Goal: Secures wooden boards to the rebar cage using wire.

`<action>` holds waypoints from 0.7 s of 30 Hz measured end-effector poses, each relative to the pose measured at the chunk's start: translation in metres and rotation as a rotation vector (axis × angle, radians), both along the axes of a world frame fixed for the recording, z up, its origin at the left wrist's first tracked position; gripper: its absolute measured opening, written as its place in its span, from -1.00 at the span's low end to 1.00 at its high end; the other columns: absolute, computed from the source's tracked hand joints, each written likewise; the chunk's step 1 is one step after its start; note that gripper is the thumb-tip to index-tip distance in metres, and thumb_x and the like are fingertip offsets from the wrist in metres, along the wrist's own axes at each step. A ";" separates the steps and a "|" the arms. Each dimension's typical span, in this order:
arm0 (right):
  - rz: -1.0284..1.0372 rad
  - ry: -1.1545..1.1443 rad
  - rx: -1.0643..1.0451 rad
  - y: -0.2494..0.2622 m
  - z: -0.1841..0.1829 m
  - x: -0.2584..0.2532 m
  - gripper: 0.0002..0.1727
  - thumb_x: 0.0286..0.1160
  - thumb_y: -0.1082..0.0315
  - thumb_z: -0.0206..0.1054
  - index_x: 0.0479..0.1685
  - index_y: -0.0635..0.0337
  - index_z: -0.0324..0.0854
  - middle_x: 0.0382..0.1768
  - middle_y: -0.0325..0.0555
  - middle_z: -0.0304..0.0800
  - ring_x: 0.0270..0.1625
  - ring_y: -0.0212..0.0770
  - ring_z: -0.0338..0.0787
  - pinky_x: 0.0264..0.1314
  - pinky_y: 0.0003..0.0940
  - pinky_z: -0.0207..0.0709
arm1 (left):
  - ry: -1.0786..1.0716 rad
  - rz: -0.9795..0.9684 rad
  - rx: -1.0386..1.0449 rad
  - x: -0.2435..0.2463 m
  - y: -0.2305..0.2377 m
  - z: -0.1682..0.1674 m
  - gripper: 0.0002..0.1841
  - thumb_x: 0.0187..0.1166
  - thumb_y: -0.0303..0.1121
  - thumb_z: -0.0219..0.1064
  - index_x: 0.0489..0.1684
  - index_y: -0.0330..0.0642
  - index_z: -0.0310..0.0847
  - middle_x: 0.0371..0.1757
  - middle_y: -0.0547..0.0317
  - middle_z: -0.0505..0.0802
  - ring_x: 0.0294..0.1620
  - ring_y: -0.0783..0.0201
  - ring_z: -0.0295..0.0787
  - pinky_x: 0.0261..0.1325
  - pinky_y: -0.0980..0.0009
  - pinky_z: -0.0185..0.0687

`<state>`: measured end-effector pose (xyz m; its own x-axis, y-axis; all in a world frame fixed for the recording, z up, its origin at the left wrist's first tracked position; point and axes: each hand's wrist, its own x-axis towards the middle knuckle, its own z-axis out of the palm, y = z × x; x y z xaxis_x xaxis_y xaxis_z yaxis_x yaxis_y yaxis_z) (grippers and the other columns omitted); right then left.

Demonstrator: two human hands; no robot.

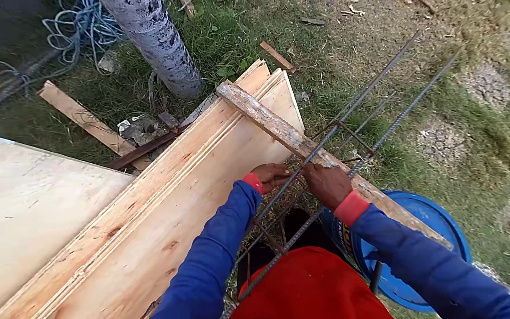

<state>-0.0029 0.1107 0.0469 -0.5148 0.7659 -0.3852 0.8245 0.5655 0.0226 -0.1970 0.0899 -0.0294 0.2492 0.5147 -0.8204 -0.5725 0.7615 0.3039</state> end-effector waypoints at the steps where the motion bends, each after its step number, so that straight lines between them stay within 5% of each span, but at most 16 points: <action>1: 0.005 0.007 -0.005 0.001 0.000 0.001 -0.57 0.87 0.05 -0.02 0.10 0.18 0.65 -0.22 0.06 0.81 -0.39 0.11 0.83 -0.37 0.04 0.68 | 0.024 0.022 -0.019 0.001 0.001 0.002 -0.68 0.56 -0.69 0.30 0.25 -0.41 0.48 -0.04 -0.15 0.82 -0.16 0.13 0.87 0.01 0.28 0.83; 11: -0.082 0.015 -0.076 0.002 0.001 -0.001 -0.56 0.82 0.05 0.00 0.06 0.13 0.73 -0.10 0.06 0.84 -0.28 0.13 0.86 -0.26 0.10 0.69 | 0.313 0.085 0.098 0.005 0.019 0.028 -0.56 0.42 -0.76 0.42 0.28 -0.44 0.46 -0.10 -0.26 0.90 -0.28 -0.03 0.95 -0.16 0.15 0.91; 17: -0.106 0.006 -0.053 0.000 0.003 -0.004 -0.59 0.81 0.05 0.02 0.01 0.09 0.73 -0.13 0.03 0.85 -0.29 0.11 0.85 -0.27 0.08 0.67 | 0.251 0.217 -0.040 0.016 0.013 0.020 -0.66 0.48 -0.72 0.36 0.20 -0.48 0.45 -0.14 -0.22 0.82 -0.26 0.05 0.89 -0.12 0.19 0.88; 21: -0.105 0.065 0.032 -0.004 -0.002 -0.001 -0.56 0.81 0.02 0.01 -0.06 0.09 0.75 -0.22 0.01 0.86 -0.39 0.10 0.85 -0.42 0.08 0.65 | 0.296 0.099 -0.124 0.023 -0.013 0.028 -0.59 0.55 -0.38 0.46 0.28 -0.42 0.55 0.07 -0.14 0.79 -0.11 0.13 0.80 -0.03 0.24 0.76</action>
<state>-0.0042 0.1064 0.0448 -0.4541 0.8285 -0.3278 0.8795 0.4756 -0.0162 -0.1736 0.0771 -0.0012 -0.0555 0.4164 -0.9075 -0.5465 0.7480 0.3766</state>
